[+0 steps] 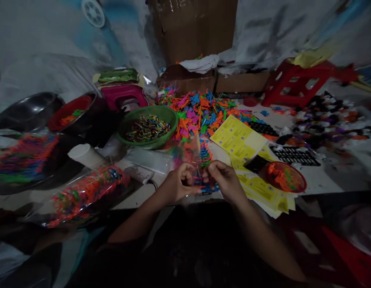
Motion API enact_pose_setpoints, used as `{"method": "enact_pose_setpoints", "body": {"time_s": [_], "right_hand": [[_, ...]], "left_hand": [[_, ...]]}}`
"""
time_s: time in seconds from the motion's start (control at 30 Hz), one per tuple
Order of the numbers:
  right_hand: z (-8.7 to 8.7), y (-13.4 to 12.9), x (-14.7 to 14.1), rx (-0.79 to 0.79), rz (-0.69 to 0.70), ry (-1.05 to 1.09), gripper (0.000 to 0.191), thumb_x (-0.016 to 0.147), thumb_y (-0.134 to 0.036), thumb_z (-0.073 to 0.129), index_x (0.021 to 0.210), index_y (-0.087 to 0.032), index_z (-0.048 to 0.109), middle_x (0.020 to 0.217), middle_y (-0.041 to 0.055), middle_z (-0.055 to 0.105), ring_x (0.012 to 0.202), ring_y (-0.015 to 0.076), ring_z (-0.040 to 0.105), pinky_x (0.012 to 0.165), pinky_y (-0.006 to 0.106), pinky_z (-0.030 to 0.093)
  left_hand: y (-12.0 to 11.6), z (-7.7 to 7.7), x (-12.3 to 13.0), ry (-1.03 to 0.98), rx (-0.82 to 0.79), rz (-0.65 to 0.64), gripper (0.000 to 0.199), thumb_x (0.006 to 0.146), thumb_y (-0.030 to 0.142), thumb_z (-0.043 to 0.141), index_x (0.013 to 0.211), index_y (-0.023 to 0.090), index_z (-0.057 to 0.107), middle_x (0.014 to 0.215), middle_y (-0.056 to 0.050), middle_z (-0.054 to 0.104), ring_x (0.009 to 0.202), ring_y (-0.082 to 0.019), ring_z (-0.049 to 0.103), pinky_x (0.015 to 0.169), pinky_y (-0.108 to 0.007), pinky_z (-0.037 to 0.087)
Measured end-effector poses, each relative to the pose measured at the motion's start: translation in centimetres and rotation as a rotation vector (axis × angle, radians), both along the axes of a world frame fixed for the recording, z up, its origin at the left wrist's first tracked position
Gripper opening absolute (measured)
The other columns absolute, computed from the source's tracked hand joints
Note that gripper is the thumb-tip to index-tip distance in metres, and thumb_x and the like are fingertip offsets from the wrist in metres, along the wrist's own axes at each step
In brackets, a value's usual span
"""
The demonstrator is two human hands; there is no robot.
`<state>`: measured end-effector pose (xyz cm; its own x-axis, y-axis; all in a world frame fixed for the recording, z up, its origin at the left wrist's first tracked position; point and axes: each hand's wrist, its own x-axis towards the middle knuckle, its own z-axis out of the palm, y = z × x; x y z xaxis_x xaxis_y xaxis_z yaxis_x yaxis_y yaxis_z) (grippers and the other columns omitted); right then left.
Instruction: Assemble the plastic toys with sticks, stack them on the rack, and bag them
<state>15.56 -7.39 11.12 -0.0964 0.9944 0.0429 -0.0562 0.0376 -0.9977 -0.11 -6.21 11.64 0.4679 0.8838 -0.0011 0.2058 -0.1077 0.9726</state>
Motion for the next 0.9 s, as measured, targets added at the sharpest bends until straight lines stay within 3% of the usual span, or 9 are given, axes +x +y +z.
{"method": "enact_pose_setpoints", "body": {"time_s": [0.17,0.3,0.4,0.47,0.53,0.67,0.73,0.8,0.9], "right_hand": [[-1.2,0.0,-0.8,-0.061,0.159,-0.109,0.035,0.061,-0.044,0.069,0.057,-0.017,0.047,0.049,-0.0073,0.043,0.041,0.0045,0.039,0.037,0.017,0.03],[-1.2,0.2,1.1,-0.177,0.062,-0.061,0.035,0.059,-0.045,0.07,0.059,-0.018,0.047,0.044,-0.0078,0.046,0.034,0.0051,0.037,0.034,0.018,0.029],[-1.4,0.9,3.4,-0.136,-0.004,-0.167,0.03,0.057,-0.039,0.071,0.059,-0.018,0.049,0.041,-0.0084,0.046,0.034,0.0052,0.038,0.034,0.017,0.028],[-1.7,1.5,4.4,-0.078,0.039,-0.323,0.024,0.054,-0.032,0.073,0.059,-0.018,0.055,0.041,-0.0083,0.047,0.035,0.0052,0.039,0.034,0.017,0.028],[-1.7,2.2,4.8,-0.025,0.078,-0.449,0.017,0.052,-0.028,0.073,0.06,-0.018,0.061,0.043,-0.0068,0.052,0.036,0.0053,0.041,0.035,0.017,0.027],[0.6,4.3,4.8,-0.024,0.007,-0.368,0.016,0.057,-0.031,0.071,0.059,-0.017,0.063,0.048,-0.0041,0.057,0.033,0.0044,0.04,0.032,0.017,0.027],[2.3,5.9,4.8,-0.059,-0.06,-0.224,0.02,0.057,-0.032,0.073,0.061,-0.016,0.061,0.051,-0.0036,0.059,0.031,0.002,0.033,0.03,0.016,0.023],[3.7,7.5,4.9,-0.13,-0.08,-0.075,0.024,0.055,-0.031,0.075,0.062,-0.016,0.058,0.056,-0.0019,0.061,0.03,0.0003,0.029,0.028,0.015,0.016],[5.0,9.4,5.2,-0.196,-0.071,0.143,0.026,0.057,-0.03,0.075,0.061,-0.017,0.053,0.063,-0.0009,0.062,0.033,0.0006,0.033,0.028,0.013,0.012]], "left_hand": [[-0.8,-0.9,0.1,-0.07,-0.051,-0.026,0.026,0.063,0.03,0.069,0.078,0.014,0.056,0.067,0.002,0.055,0.06,-0.009,0.049,0.056,-0.02,0.038],[0.2,-0.7,-2.2,-0.061,-0.004,0.102,0.022,0.065,0.03,0.067,0.074,0.015,0.056,0.059,0.005,0.046,0.053,-0.006,0.043,0.05,-0.018,0.034],[1.5,-0.4,-4.9,0.07,0.074,0.203,0.016,0.068,0.029,0.063,0.077,0.017,0.058,0.052,0.007,0.043,0.044,-0.005,0.039,0.043,-0.017,0.03],[2.2,0.0,-6.2,0.217,0.121,0.213,0.011,0.068,0.026,0.062,0.073,0.017,0.059,0.046,0.007,0.044,0.04,-0.006,0.04,0.04,-0.016,0.028],[2.3,0.8,-6.7,0.237,0.147,0.263,0.01,0.069,0.026,0.062,0.069,0.017,0.059,0.044,0.006,0.047,0.037,-0.007,0.043,0.038,-0.016,0.03],[1.3,3.8,-5.9,-0.222,0.342,0.663,0.015,0.073,0.03,0.061,0.077,0.018,0.053,0.06,0.004,0.055,0.05,-0.01,0.056,0.043,-0.018,0.043],[1.0,5.3,-5.1,-0.48,0.464,0.745,0.016,0.071,0.027,0.063,0.078,0.02,0.049,0.07,0.003,0.055,0.064,-0.013,0.06,0.054,-0.023,0.05],[1.2,6.2,-4.2,-0.677,0.459,0.647,0.02,0.069,0.024,0.064,0.075,0.021,0.045,0.072,0.004,0.052,0.068,-0.012,0.059,0.064,-0.029,0.052],[2.4,5.7,-3.0,-0.8,0.227,0.4,0.021,0.068,0.027,0.062,0.075,0.021,0.043,0.067,0.004,0.046,0.057,-0.008,0.049,0.06,-0.026,0.049]]}}
